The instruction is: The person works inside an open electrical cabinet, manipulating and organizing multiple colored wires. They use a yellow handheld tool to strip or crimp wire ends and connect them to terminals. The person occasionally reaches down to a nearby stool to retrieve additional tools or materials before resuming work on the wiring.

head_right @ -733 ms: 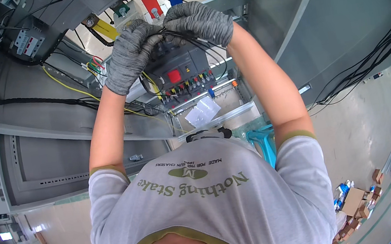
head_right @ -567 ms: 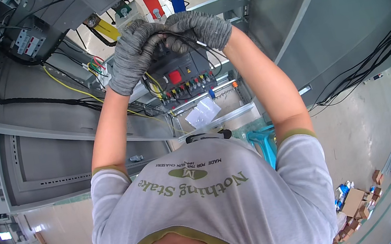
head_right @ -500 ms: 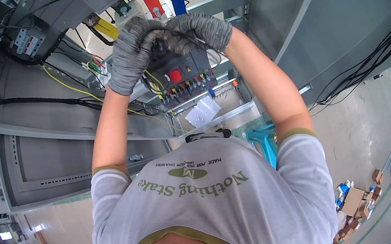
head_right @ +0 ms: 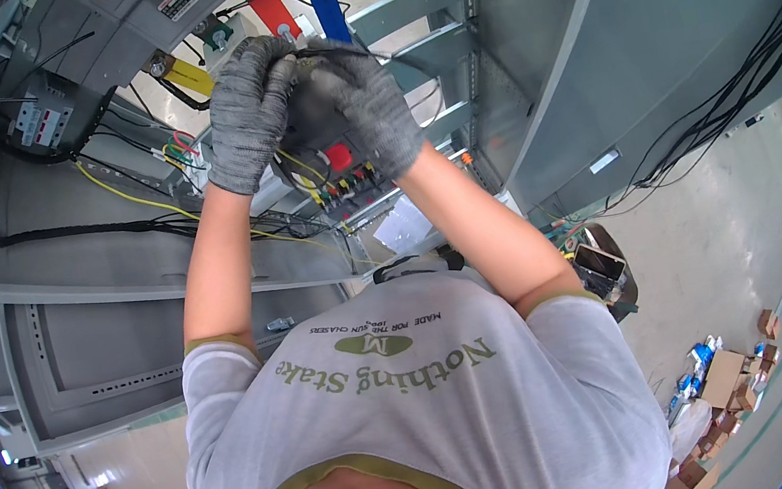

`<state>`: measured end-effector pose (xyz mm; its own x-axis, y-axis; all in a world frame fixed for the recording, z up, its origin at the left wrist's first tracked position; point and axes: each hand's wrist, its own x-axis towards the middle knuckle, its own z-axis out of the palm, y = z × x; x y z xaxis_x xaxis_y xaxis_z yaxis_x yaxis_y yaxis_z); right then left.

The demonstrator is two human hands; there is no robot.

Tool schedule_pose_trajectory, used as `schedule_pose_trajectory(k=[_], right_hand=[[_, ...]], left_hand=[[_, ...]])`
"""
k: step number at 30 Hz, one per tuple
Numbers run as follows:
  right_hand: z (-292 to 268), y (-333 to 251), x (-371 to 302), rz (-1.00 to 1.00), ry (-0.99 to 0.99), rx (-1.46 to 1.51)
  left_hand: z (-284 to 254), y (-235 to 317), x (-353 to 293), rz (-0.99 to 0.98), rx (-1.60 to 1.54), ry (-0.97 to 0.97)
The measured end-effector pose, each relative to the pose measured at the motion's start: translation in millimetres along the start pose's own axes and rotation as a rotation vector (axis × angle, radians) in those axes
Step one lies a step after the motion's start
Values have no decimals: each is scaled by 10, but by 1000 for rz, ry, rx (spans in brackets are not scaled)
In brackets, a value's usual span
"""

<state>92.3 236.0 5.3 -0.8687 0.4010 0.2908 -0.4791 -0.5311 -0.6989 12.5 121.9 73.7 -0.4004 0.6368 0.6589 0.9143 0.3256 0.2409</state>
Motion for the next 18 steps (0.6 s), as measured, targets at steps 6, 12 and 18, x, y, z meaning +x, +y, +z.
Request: schedule_pose_trajectory(k=[6,12,18], right_hand=[[185,110,209,94,178,267],[244,186,193,-8,267,8],[266,418,202,99,339,476]], left_hand=[[31,-77,49,-66,-82,-9],[130,-15,69,14,21,36],[270,-103,33,69,281,-21]])
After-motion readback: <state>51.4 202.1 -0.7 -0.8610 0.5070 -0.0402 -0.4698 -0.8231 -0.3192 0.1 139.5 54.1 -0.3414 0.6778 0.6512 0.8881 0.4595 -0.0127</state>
